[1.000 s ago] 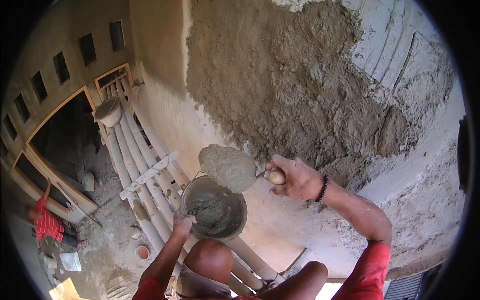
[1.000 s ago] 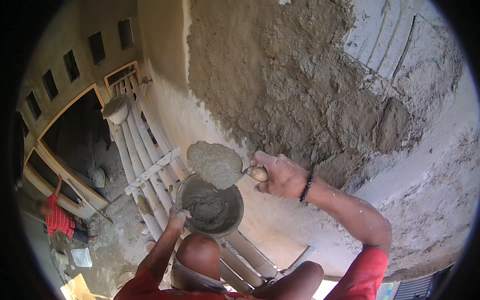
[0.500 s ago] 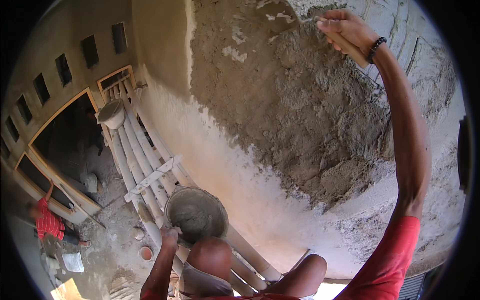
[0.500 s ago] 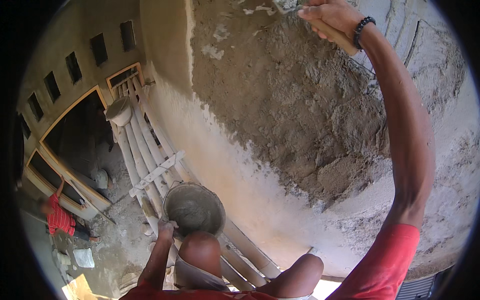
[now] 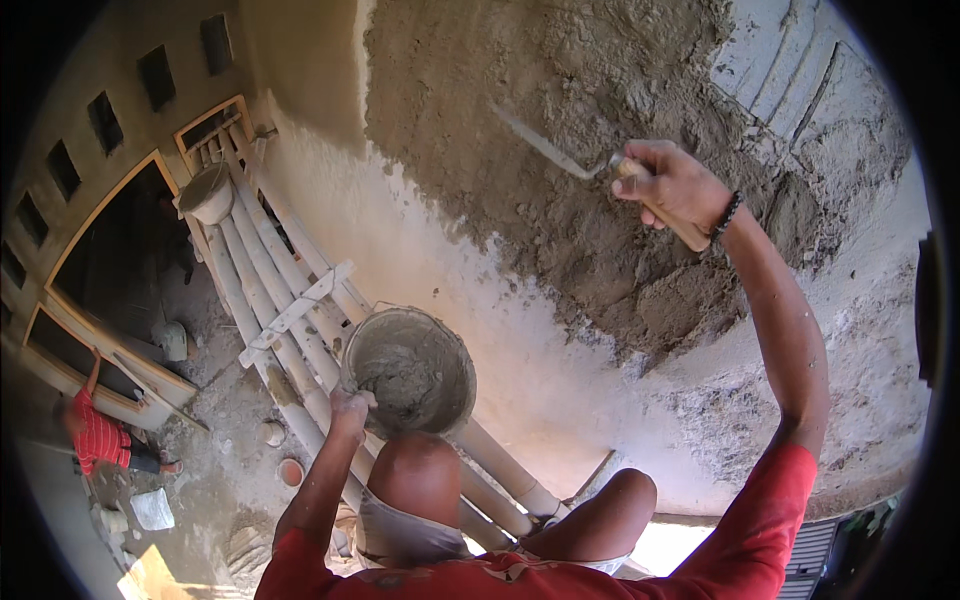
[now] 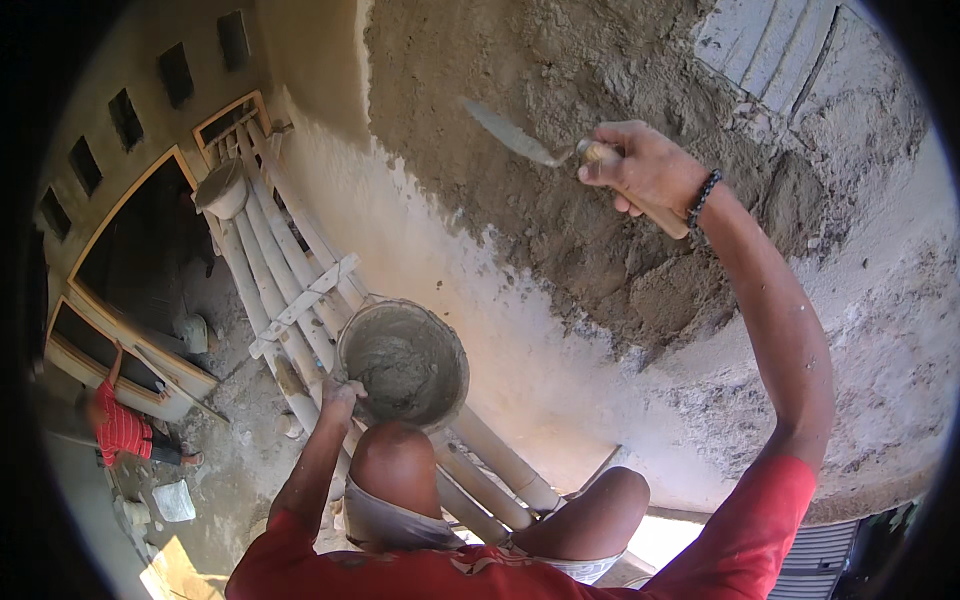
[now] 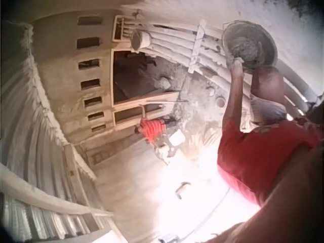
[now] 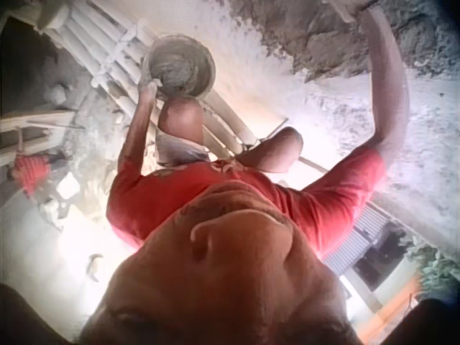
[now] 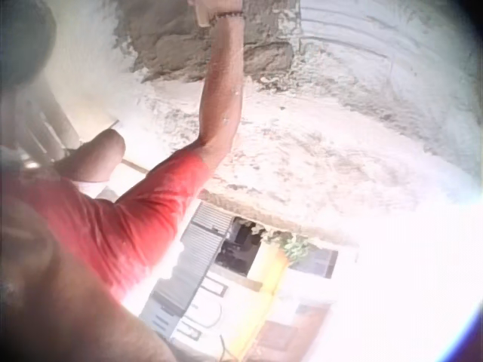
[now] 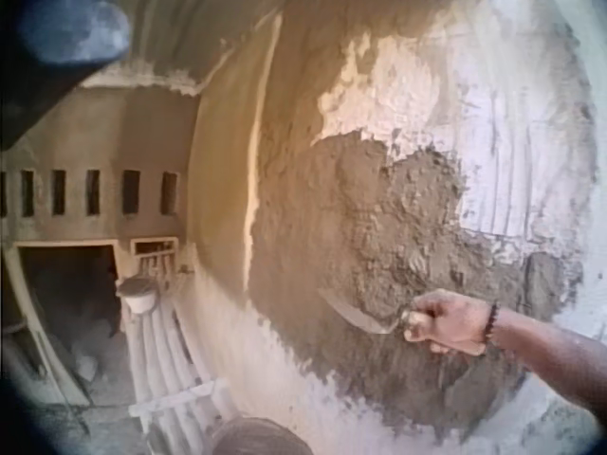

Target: The person applies plaster mixture to a brick wall using a trowel, taking the material from a bucket while perched on a bamboo scaffold.

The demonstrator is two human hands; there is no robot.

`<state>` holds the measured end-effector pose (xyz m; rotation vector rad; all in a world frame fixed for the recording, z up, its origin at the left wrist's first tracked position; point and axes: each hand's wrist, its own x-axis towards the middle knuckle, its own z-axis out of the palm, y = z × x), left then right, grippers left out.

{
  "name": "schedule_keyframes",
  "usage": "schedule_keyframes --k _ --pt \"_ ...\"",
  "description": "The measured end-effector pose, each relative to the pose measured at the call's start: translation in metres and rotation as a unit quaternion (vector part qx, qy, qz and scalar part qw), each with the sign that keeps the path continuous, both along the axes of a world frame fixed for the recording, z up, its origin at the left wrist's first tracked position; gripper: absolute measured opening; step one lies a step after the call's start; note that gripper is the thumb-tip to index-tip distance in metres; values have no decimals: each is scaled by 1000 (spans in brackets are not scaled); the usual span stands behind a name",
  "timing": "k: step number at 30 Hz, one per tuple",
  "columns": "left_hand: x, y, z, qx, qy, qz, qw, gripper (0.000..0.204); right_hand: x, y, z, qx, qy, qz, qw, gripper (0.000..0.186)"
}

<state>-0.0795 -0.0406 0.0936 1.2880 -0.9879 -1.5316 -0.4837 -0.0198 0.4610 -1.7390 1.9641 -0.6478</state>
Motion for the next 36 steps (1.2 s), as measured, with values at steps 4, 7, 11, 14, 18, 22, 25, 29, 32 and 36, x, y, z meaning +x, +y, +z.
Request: schedule_keyframes --k 4,7,11,14,18,22,25,29,32,36 --pt "-32 -10 35 61 -60 -81 993 62 12 21 -123 153 80 131 976 21" --pt "-45 -14 42 -3 -40 -127 991 57 41 42 -163 108 333 189 917 18" --pt "-67 -10 75 -19 -45 -163 985 48 68 55 -196 23 498 126 858 18" --pt "-80 -5 85 -21 0 -178 984 51 81 54 -220 18 488 180 854 20" --pt "-99 0 94 3 -11 -221 975 54 84 54 -243 24 430 157 889 27" --pt "-107 7 103 5 -57 -227 972 54 78 64 -246 52 441 176 879 37" --pt "-110 8 105 -13 -74 -250 965 54 83 78 -253 -58 450 228 861 39" --pt "-106 3 99 15 -101 -254 962 54 68 100 -263 -130 450 328 820 35" --pt "-93 0 73 7 -76 -279 957 54 54 121 -246 -90 437 334 830 36" --pt "-94 4 69 0 -71 -278 958 53 29 133 -213 11 452 195 870 35"
